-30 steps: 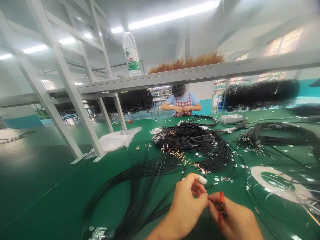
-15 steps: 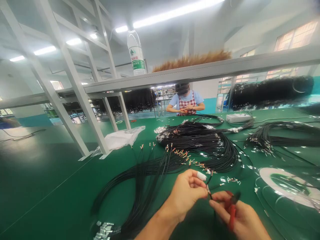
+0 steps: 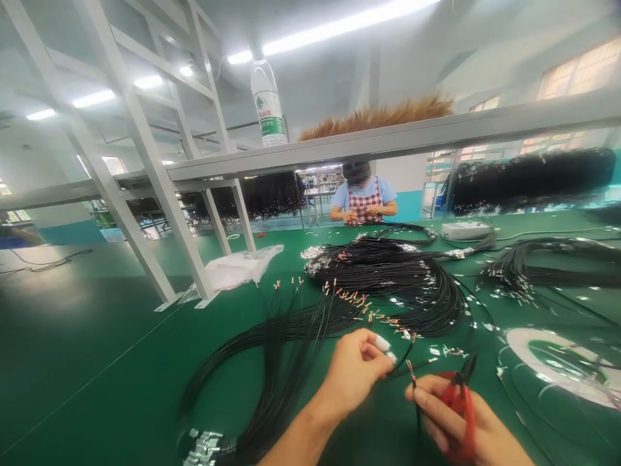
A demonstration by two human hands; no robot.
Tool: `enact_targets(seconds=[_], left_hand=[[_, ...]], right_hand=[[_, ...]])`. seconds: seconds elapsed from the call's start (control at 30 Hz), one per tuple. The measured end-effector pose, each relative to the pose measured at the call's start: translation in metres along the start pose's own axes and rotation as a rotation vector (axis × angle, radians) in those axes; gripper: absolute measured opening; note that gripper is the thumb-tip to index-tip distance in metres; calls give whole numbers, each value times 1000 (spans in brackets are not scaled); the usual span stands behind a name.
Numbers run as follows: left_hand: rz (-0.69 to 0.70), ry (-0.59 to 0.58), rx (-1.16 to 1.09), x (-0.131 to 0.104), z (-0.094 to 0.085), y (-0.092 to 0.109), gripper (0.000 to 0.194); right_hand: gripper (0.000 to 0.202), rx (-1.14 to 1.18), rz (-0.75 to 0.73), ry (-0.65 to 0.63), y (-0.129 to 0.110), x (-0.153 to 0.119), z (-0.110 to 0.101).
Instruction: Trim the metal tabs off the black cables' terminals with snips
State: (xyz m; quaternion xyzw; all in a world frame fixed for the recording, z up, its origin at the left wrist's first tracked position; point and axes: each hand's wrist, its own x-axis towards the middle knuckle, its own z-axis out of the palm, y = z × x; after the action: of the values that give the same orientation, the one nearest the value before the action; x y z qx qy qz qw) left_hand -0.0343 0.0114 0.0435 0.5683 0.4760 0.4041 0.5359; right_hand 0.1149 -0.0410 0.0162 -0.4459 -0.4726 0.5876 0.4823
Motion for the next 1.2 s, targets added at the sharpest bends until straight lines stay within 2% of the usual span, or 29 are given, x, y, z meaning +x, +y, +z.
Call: enact_targets(seconds=[0.07,0.13,0.27,0.33,0.5,0.77,0.93,1.0,1.07,1.13,1.2], left_hand=[[107,110,213,2,-4,-2,16],[166,112,239,2,-6,1,23],[34,-137,-93,-6,-2,15,31],[-6,-181,-198,-10,1,21,36],[-4,-130,-268,-11,6,21,36],[80,2,-144,-10,9,21,26],[110,-55,-69,-13,8,24,33],[108,-81,-10,-13,8,22,30],[60,-81,-29,-13,9,19,25],[-53,-82,-134,-12,8,17,25],[-192,-85,-271,-9,7,14,25]], right_hand=[[40,14,12,1,3,3,-3],[40,-2,2,-12,6,5,-5],[42,-55,-38,3,7,7,-4],[44,-69,-46,5,5,7,-3],[44,-77,-54,14,2,5,-1],[42,0,-10,16,7,6,-4],[41,-139,-89,12,12,9,-7],[38,-230,-130,-2,17,11,-9],[33,-339,-206,17,20,11,-11],[27,-451,-310,51,20,10,-14],[23,-495,-354,64,18,8,-15]])
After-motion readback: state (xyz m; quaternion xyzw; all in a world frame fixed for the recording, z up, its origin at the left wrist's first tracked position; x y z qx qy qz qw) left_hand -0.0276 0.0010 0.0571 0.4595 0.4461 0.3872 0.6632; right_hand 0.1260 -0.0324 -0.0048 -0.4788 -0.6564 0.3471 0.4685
